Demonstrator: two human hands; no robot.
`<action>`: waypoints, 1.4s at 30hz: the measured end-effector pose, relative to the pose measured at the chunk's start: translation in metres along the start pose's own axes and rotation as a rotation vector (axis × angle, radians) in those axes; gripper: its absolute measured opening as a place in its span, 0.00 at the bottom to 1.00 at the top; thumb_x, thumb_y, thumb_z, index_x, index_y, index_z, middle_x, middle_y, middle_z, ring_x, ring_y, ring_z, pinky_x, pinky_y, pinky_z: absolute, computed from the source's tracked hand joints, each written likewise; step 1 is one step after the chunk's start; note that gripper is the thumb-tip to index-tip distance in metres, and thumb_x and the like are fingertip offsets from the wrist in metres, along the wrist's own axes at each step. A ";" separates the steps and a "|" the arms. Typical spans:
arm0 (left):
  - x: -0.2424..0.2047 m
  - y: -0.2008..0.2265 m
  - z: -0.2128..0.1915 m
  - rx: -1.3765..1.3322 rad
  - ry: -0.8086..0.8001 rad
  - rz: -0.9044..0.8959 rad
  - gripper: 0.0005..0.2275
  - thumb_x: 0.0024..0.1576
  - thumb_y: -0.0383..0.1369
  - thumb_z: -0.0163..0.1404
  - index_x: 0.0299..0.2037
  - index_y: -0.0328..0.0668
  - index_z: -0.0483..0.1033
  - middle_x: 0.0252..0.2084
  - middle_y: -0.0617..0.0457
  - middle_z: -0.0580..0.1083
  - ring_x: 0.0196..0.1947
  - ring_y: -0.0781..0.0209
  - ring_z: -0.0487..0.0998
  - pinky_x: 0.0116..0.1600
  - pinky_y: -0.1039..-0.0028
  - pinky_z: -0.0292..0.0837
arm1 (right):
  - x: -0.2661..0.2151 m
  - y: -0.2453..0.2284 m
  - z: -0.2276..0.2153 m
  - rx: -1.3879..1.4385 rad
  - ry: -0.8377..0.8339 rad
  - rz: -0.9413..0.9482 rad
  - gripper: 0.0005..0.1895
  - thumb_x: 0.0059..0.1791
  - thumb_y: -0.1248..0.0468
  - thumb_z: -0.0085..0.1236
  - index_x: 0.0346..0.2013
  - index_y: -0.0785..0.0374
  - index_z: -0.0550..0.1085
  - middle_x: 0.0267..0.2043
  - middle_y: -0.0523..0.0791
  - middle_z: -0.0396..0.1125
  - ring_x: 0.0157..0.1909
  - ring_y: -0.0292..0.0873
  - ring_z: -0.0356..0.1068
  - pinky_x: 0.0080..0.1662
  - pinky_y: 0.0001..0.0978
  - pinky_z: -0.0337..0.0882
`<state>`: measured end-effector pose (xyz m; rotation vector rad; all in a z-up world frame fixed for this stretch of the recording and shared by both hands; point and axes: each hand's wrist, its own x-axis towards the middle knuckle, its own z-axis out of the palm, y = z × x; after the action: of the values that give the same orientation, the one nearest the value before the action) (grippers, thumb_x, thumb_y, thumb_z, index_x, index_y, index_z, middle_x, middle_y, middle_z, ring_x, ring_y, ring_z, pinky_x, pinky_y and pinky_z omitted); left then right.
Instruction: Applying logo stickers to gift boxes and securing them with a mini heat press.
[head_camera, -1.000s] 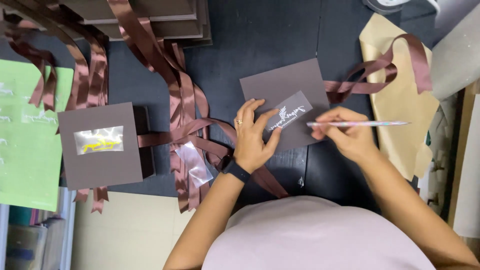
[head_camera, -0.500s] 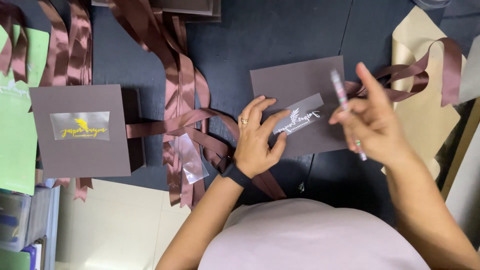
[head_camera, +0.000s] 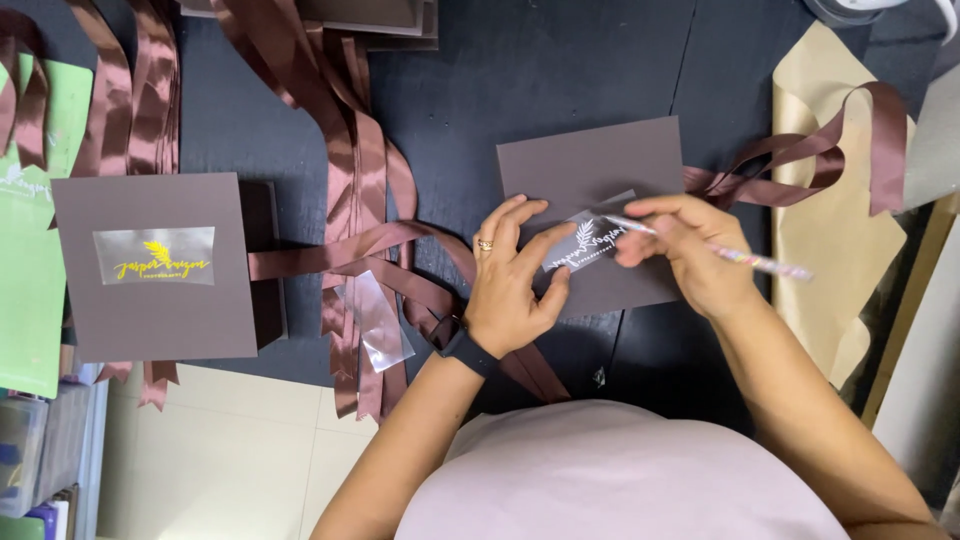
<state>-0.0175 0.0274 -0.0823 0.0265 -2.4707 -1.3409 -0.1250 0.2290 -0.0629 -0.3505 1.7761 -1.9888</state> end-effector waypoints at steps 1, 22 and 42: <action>0.000 0.000 0.000 0.000 0.003 -0.001 0.18 0.55 0.34 0.51 0.57 0.51 0.74 0.62 0.48 0.63 0.71 0.41 0.56 0.66 0.56 0.53 | 0.003 0.006 -0.002 -0.001 -0.003 0.000 0.17 0.55 0.64 0.48 0.50 0.79 0.73 0.30 0.59 0.72 0.31 0.46 0.77 0.37 0.36 0.81; -0.001 -0.002 0.003 0.007 0.000 -0.015 0.18 0.54 0.35 0.51 0.56 0.51 0.74 0.62 0.48 0.63 0.71 0.43 0.56 0.69 0.54 0.51 | 0.012 0.003 0.007 -0.449 -0.203 -0.350 0.07 0.40 0.77 0.64 0.19 0.67 0.76 0.17 0.48 0.67 0.17 0.38 0.64 0.22 0.28 0.62; -0.002 -0.002 0.003 0.009 0.006 -0.013 0.18 0.54 0.33 0.52 0.56 0.50 0.75 0.62 0.48 0.64 0.71 0.43 0.56 0.69 0.54 0.52 | 0.013 0.005 0.005 -0.461 -0.208 -0.376 0.08 0.40 0.77 0.64 0.19 0.66 0.75 0.17 0.48 0.67 0.17 0.40 0.63 0.23 0.29 0.62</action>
<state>-0.0170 0.0291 -0.0856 0.0480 -2.4760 -1.3329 -0.1329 0.2177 -0.0687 -1.0662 2.1339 -1.6619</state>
